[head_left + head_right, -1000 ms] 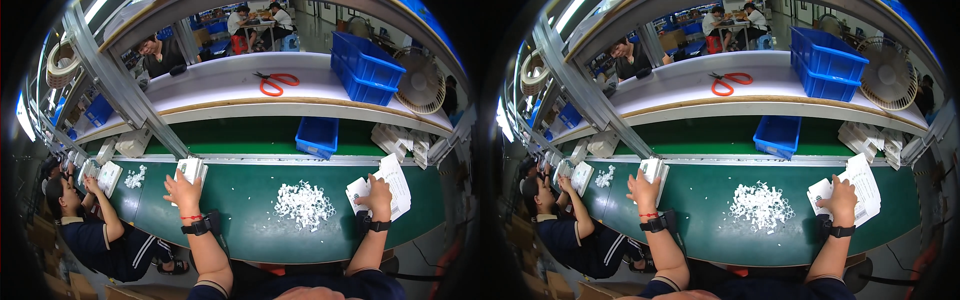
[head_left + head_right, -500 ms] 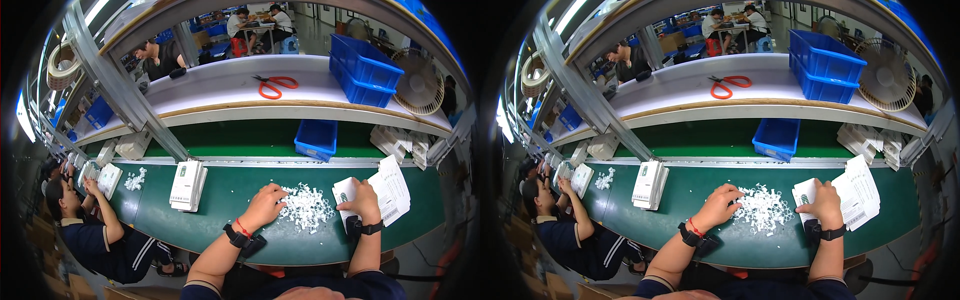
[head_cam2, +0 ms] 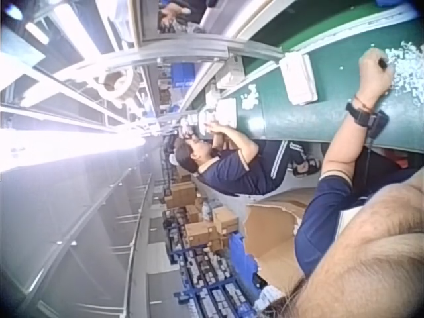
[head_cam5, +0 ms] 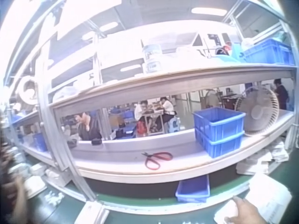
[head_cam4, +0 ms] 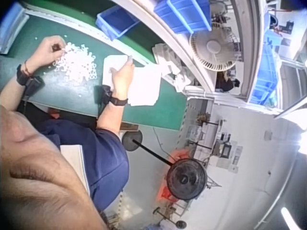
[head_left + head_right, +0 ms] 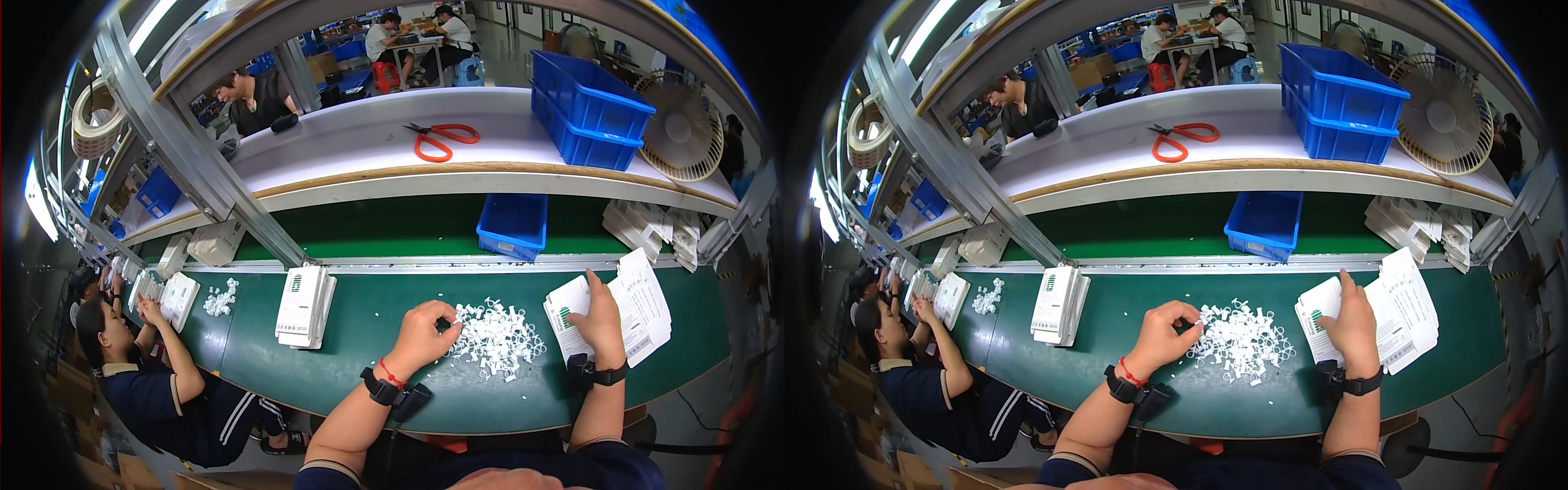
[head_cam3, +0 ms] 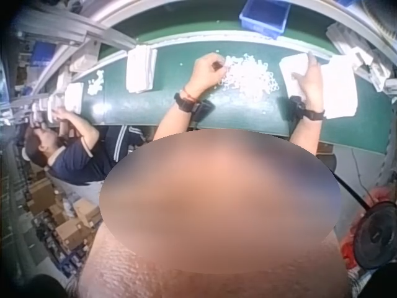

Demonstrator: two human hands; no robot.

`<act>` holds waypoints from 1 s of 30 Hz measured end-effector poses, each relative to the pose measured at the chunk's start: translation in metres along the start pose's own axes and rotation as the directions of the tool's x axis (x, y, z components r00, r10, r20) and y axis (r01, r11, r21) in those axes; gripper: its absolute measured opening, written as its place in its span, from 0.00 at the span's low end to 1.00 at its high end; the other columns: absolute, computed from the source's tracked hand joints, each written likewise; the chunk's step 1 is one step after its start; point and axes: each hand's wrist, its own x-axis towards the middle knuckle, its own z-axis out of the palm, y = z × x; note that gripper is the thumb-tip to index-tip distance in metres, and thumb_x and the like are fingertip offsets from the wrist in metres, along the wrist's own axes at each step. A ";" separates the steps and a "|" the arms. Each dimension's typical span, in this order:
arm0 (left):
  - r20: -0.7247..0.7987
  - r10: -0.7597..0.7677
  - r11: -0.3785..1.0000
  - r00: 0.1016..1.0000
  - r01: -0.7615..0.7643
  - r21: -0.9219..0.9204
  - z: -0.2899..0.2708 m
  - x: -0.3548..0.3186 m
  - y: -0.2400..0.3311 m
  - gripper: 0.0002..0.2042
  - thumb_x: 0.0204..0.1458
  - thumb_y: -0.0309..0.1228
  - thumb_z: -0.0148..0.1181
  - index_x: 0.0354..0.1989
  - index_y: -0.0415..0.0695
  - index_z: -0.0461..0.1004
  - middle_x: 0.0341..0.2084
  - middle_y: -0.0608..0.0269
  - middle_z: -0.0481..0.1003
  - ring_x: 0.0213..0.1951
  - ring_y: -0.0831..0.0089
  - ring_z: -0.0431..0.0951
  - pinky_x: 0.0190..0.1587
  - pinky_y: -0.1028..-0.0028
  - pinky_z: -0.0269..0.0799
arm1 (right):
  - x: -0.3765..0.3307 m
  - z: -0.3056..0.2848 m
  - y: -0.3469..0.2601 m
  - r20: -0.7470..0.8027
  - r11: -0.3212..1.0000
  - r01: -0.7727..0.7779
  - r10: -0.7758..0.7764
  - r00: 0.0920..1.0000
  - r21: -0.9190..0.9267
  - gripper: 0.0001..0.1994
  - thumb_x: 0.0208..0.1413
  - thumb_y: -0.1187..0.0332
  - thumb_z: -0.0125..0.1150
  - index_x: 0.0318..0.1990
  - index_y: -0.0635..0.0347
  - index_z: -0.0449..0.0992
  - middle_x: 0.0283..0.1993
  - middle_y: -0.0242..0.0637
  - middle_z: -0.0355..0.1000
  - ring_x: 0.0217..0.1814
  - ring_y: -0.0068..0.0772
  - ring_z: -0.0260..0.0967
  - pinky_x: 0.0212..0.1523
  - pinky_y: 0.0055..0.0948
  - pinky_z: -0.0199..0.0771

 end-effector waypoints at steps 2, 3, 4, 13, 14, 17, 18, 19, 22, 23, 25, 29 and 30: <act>0.031 -0.179 0.970 0.983 0.182 -0.164 0.000 0.000 0.002 0.06 0.42 0.25 0.65 0.27 0.39 0.74 0.26 0.61 0.78 0.25 0.77 0.76 0.28 0.79 0.71 | 0.006 0.008 0.020 -0.015 0.908 0.141 -0.147 0.989 0.394 0.33 0.33 0.79 0.69 0.54 0.67 0.67 0.40 0.47 0.73 0.41 0.40 0.74 0.41 0.29 0.73; 0.030 -0.180 0.970 0.983 0.182 -0.163 -0.001 0.000 0.004 0.06 0.42 0.25 0.65 0.27 0.39 0.74 0.26 0.61 0.78 0.25 0.77 0.76 0.28 0.79 0.71 | 0.005 -0.002 0.011 0.072 0.871 0.075 -0.125 0.990 0.486 0.23 0.41 0.80 0.64 0.49 0.70 0.70 0.38 0.43 0.76 0.38 0.32 0.75 0.40 0.25 0.73; 0.035 -0.216 0.951 0.976 0.219 -0.218 -0.001 0.000 0.007 0.06 0.43 0.25 0.64 0.28 0.38 0.74 0.25 0.62 0.77 0.26 0.78 0.76 0.29 0.80 0.71 | 0.005 0.000 0.009 0.072 0.871 0.075 -0.126 0.989 0.486 0.23 0.41 0.80 0.64 0.49 0.70 0.70 0.38 0.43 0.76 0.38 0.32 0.75 0.40 0.25 0.73; -0.031 -0.053 0.971 0.998 0.044 -0.237 -0.004 0.004 0.019 0.05 0.46 0.24 0.63 0.31 0.38 0.76 0.27 0.61 0.77 0.26 0.77 0.75 0.28 0.79 0.71 | -0.025 0.023 -0.052 -0.046 0.470 0.222 -0.357 0.933 0.854 0.28 0.52 0.82 0.51 0.62 0.62 0.56 0.56 0.45 0.66 0.54 0.34 0.68 0.55 0.26 0.64; -0.032 0.008 0.975 0.999 -0.015 -0.222 -0.003 0.005 0.021 0.05 0.46 0.24 0.63 0.31 0.38 0.76 0.27 0.60 0.76 0.27 0.76 0.75 0.28 0.79 0.70 | -0.028 0.027 -0.054 -0.165 0.592 0.433 -0.451 0.877 0.680 0.26 0.52 0.81 0.52 0.60 0.61 0.60 0.54 0.46 0.68 0.53 0.36 0.69 0.54 0.26 0.65; 0.032 0.005 0.973 0.999 0.003 -0.231 -0.004 0.002 0.022 0.04 0.44 0.23 0.63 0.29 0.39 0.76 0.27 0.59 0.76 0.29 0.71 0.75 0.31 0.76 0.71 | -0.041 0.031 -0.061 0.071 0.590 0.329 -0.552 0.831 0.738 0.10 0.50 0.78 0.54 0.39 0.60 0.77 0.35 0.46 0.74 0.39 0.37 0.73 0.38 0.27 0.71; 0.033 0.006 0.973 0.999 0.002 -0.232 -0.004 0.003 0.021 0.04 0.44 0.23 0.63 0.29 0.39 0.76 0.27 0.59 0.76 0.29 0.71 0.75 0.31 0.76 0.71 | -0.043 0.032 -0.063 0.071 0.591 0.329 -0.551 0.832 0.737 0.10 0.50 0.78 0.54 0.39 0.60 0.77 0.35 0.46 0.74 0.39 0.37 0.73 0.38 0.27 0.71; 0.042 0.060 0.988 0.997 -0.054 -0.147 -0.005 0.004 0.018 0.05 0.43 0.23 0.63 0.29 0.39 0.76 0.27 0.59 0.76 0.30 0.69 0.75 0.34 0.74 0.70 | -0.045 0.033 -0.064 0.060 0.592 0.325 -0.537 0.842 0.737 0.09 0.50 0.78 0.54 0.38 0.60 0.78 0.33 0.45 0.74 0.35 0.37 0.73 0.35 0.27 0.71; 0.034 0.108 0.992 0.994 -0.105 -0.070 -0.002 0.004 0.015 0.05 0.42 0.23 0.63 0.29 0.39 0.76 0.26 0.58 0.75 0.33 0.65 0.75 0.38 0.70 0.70 | -0.043 0.035 -0.063 0.049 0.600 0.316 -0.512 0.857 0.735 0.08 0.50 0.78 0.55 0.35 0.61 0.79 0.29 0.44 0.74 0.30 0.36 0.74 0.31 0.27 0.71; 0.011 0.103 0.992 0.995 -0.102 -0.080 -0.002 0.003 0.014 0.05 0.41 0.23 0.63 0.29 0.39 0.76 0.26 0.59 0.75 0.34 0.63 0.75 0.39 0.69 0.69 | -0.043 0.035 -0.063 0.046 0.602 0.306 -0.497 0.866 0.738 0.08 0.49 0.78 0.55 0.35 0.62 0.79 0.30 0.44 0.74 0.30 0.36 0.74 0.32 0.27 0.71; 0.030 0.128 0.989 0.991 -0.126 -0.078 -0.003 0.005 0.015 0.05 0.42 0.23 0.63 0.29 0.39 0.76 0.26 0.59 0.75 0.33 0.64 0.75 0.38 0.70 0.69 | -0.043 0.035 -0.063 0.042 0.606 0.296 -0.479 0.877 0.739 0.08 0.49 0.78 0.55 0.35 0.62 0.79 0.30 0.44 0.74 0.31 0.36 0.74 0.32 0.26 0.71; 0.113 0.039 0.984 0.993 -0.018 -0.176 -0.004 0.002 0.021 0.06 0.44 0.22 0.62 0.32 0.39 0.78 0.26 0.59 0.75 0.30 0.67 0.75 0.33 0.73 0.70 | -0.045 0.037 -0.062 0.088 0.609 0.231 -0.447 0.890 0.759 0.07 0.50 0.79 0.55 0.36 0.65 0.78 0.34 0.42 0.75 0.35 0.30 0.73 0.37 0.24 0.72; 0.113 0.039 0.984 0.993 -0.019 -0.176 -0.004 0.002 0.021 0.06 0.44 0.22 0.62 0.32 0.39 0.78 0.26 0.59 0.75 0.30 0.67 0.75 0.33 0.73 0.70 | -0.045 0.037 -0.062 0.086 0.602 0.230 -0.450 0.889 0.765 0.07 0.49 0.79 0.56 0.36 0.65 0.79 0.34 0.43 0.75 0.36 0.31 0.73 0.37 0.24 0.72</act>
